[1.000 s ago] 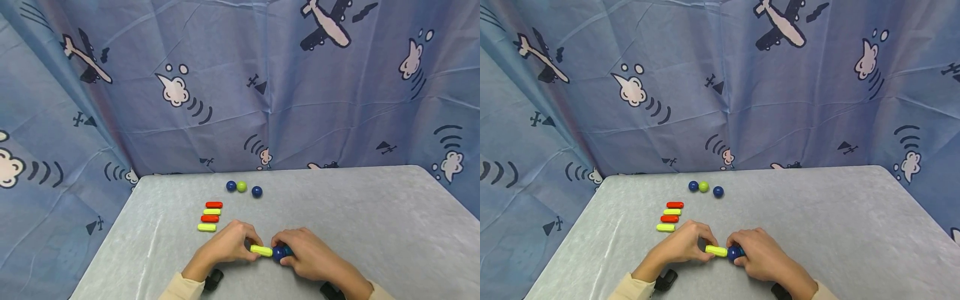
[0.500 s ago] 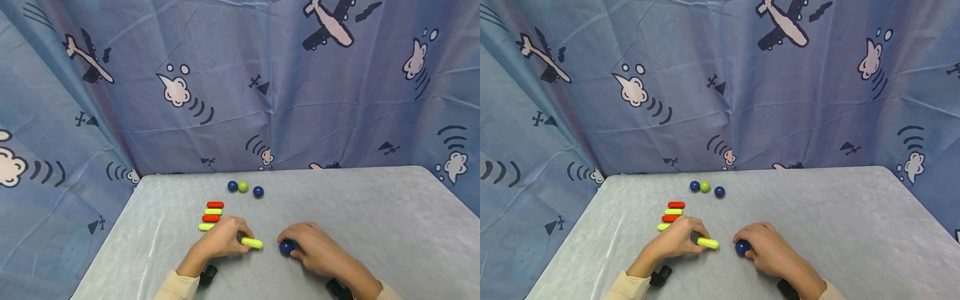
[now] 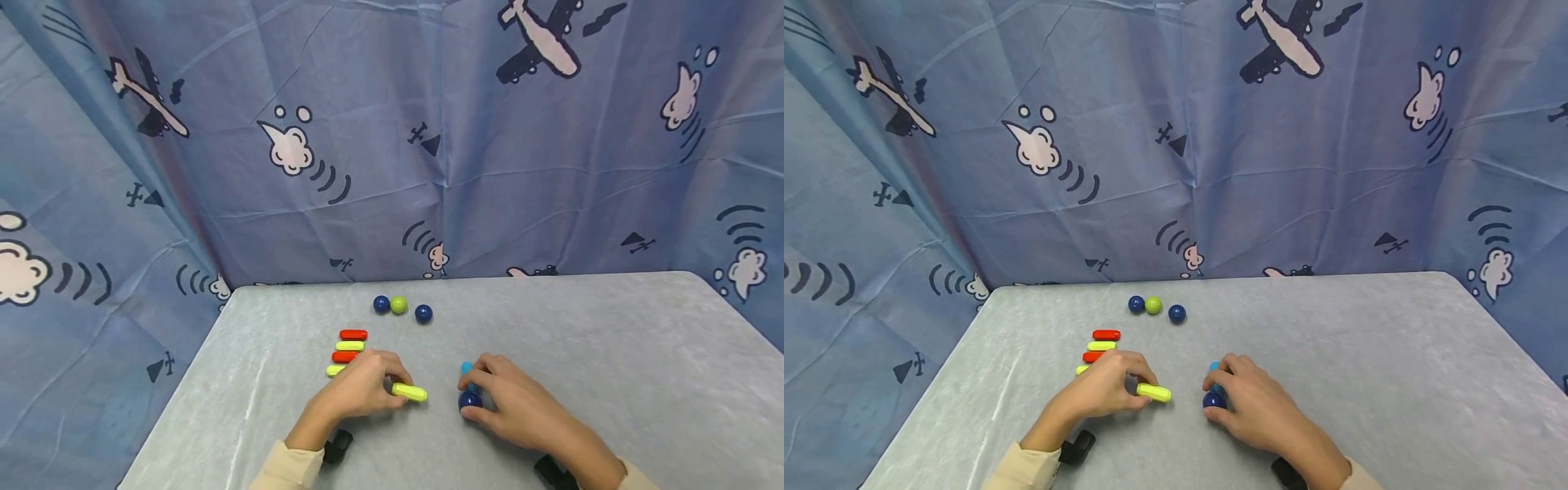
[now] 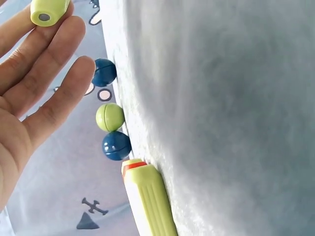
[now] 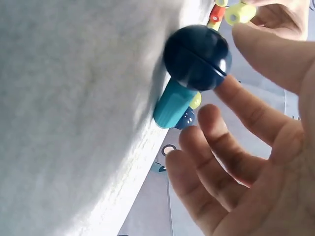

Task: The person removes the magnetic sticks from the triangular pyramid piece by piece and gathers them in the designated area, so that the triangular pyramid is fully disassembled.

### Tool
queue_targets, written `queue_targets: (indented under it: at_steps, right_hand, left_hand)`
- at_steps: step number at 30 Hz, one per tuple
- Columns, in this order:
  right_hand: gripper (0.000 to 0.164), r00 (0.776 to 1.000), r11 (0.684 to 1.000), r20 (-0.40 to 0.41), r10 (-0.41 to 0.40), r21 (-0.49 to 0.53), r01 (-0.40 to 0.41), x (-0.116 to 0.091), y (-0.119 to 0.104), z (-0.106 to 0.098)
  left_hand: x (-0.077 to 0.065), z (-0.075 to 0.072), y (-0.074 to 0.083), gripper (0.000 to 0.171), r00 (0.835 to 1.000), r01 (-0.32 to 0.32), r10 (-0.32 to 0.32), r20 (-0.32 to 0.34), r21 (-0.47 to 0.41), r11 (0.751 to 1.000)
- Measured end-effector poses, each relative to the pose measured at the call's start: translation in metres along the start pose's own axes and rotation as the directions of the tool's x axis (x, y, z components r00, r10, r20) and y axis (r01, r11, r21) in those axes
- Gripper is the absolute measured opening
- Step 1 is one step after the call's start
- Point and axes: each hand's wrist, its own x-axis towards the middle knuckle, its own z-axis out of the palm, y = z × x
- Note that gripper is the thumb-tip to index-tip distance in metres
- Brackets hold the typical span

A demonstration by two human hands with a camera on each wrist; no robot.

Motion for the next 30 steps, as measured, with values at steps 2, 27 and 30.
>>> queue_targets:
  at_steps: [2, 27, 30]
  right_hand:
    - [0.023, 1.000, 1.000, 0.005, 0.019, -0.016, -0.019, 0.001, 0.000, 0.001]
    - [0.030, 0.998, 0.998, 0.063, -0.029, 0.053, 0.025, -0.001, 0.006, -0.004]
    - [0.034, 0.999, 0.999, 0.045, -0.005, 0.042, 0.003, -0.001, 0.005, -0.003]
  left_hand:
    - [0.000, -0.001, -0.001, 0.012, 1.000, 0.010, -0.010, 0.001, -0.005, 1.000]
    - [-0.038, -0.027, -0.027, 0.017, 0.986, 0.143, -0.144, -0.087, -0.022, 0.990]
    - [-0.047, -0.031, -0.034, 0.018, 0.980, 0.171, -0.172, -0.102, -0.026, 0.985]
